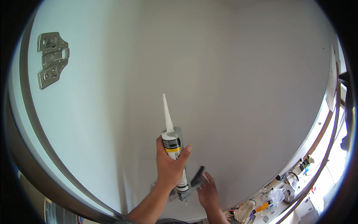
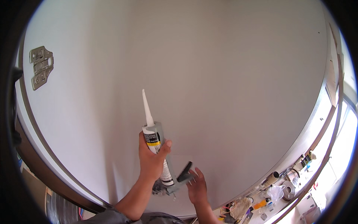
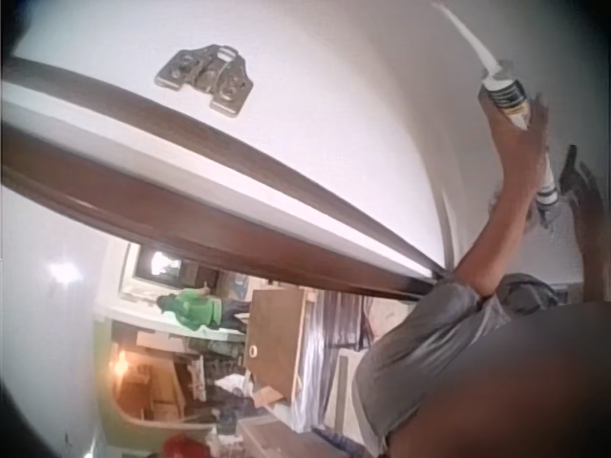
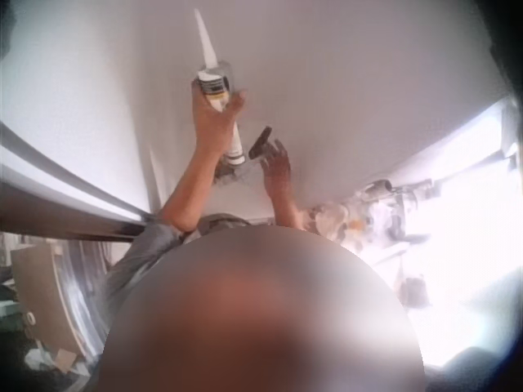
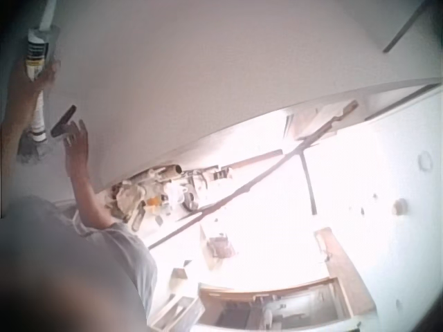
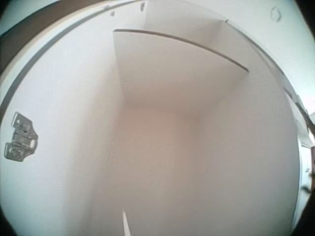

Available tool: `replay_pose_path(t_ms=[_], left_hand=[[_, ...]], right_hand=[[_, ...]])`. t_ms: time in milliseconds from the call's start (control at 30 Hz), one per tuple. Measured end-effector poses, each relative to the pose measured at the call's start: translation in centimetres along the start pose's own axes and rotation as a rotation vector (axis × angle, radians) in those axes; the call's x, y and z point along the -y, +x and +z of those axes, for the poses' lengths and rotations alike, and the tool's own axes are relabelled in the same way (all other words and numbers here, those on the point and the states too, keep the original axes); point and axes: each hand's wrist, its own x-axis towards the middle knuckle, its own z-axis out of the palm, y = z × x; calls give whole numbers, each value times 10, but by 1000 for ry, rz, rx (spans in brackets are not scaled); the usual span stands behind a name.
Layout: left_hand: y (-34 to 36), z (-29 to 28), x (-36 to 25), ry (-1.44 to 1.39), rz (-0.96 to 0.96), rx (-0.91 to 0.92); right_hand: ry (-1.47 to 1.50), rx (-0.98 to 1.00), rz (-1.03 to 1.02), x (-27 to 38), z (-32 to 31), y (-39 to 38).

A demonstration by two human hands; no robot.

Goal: The person applies white sealant from a caulking gun into the corner seams of a white cabinet interior. They repeatedly dispense small amounts of sealant and smooth each bead with a finger, working along the vertical and horizontal joints. The camera is head-mounted and shows the hands and tool throughout.

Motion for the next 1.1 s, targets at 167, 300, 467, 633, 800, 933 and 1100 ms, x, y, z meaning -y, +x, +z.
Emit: replay_pose_path(t_ms=[167,300,467,633,800,933,1100], left_hand=[[-43,-4,32,377,102,-61],[-78,-12,68,494,136,-110],[-99,-23,85,476,60,-127],[-109,-33,82,549,192,-47],[-116,-37,85,656,204,19],[-119,-36,91,599,192,9],[-117,-34,96,713,130,14]], right_hand=[[-655,22,-320,25,11,-15],[-610,392,-544,54,71,-9],[-708,386,-685,46,133,-2],[-567,309,-625,30,147,3],[-629,332,-595,31,136,10],[-636,331,-591,27,126,16],[-668,273,-571,24,113,29]])
